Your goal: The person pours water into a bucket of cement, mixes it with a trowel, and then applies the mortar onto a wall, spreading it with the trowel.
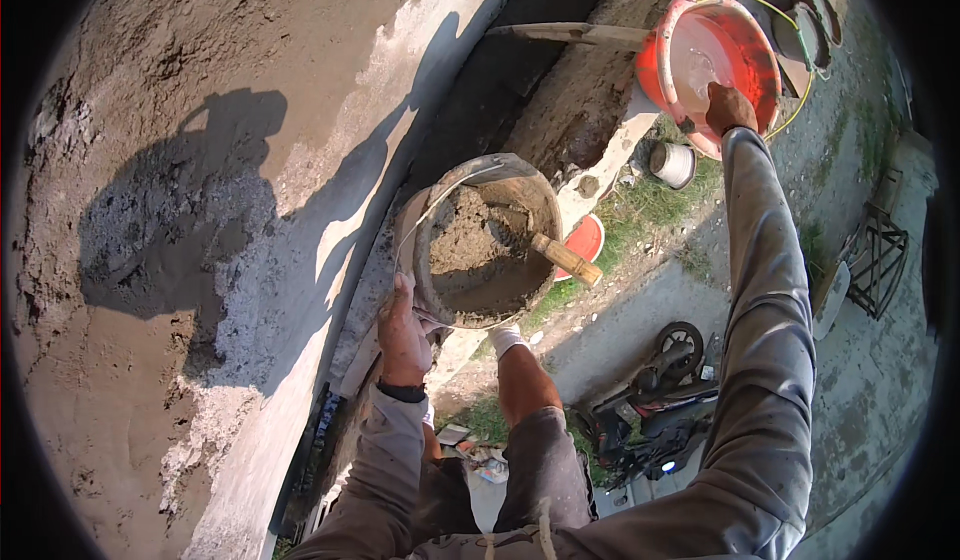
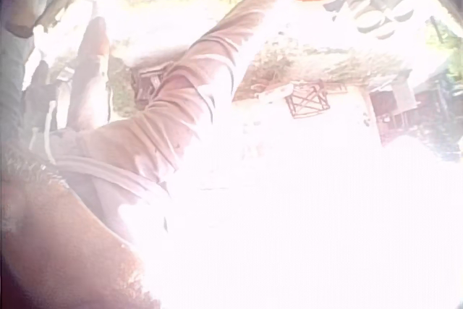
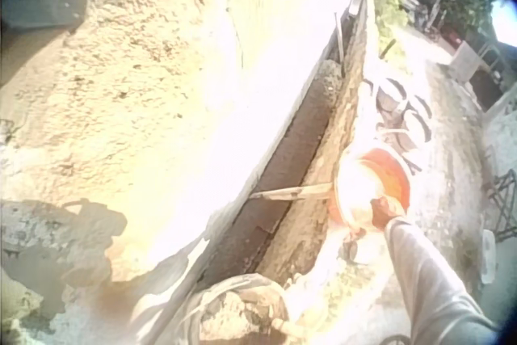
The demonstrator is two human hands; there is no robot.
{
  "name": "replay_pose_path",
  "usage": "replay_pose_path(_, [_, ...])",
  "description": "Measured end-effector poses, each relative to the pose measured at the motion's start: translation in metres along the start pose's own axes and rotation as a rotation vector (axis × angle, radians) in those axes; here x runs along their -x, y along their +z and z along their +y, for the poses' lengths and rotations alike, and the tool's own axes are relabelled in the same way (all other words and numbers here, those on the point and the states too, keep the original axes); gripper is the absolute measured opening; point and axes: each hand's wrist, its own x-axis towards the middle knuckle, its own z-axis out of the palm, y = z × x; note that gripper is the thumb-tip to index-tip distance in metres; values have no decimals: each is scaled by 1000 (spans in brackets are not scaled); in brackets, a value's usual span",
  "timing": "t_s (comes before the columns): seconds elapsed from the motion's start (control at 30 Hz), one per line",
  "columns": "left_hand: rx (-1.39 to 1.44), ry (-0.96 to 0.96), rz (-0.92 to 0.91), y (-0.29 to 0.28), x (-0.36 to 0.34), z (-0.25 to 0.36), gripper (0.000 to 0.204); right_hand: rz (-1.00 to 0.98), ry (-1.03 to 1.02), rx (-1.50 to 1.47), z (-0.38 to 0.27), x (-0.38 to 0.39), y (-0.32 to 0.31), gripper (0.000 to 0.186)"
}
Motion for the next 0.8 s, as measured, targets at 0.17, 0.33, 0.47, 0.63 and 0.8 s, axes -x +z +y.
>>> replay_pose_path(0.17, [40,38,-6,-10,5,17,40,237,97,-309,0,37,-2,16])
replay_pose_path(0.33, [55,90,-2,5,12,26,38,375,312,-479,6,70,-26,11])
replay_pose_path(0.47, [119,65,-3,-3,3,27,40,539,195,-605,-11,110,-72,10])
replay_pose_path(0.63, [56,89,36,9,9,34,38,532,55,-670,-76,172,-126,9])
replay_pose_path(0.8, [-2,70,-44,4,13,46,44,283,-134,-810,-171,215,-136,7])
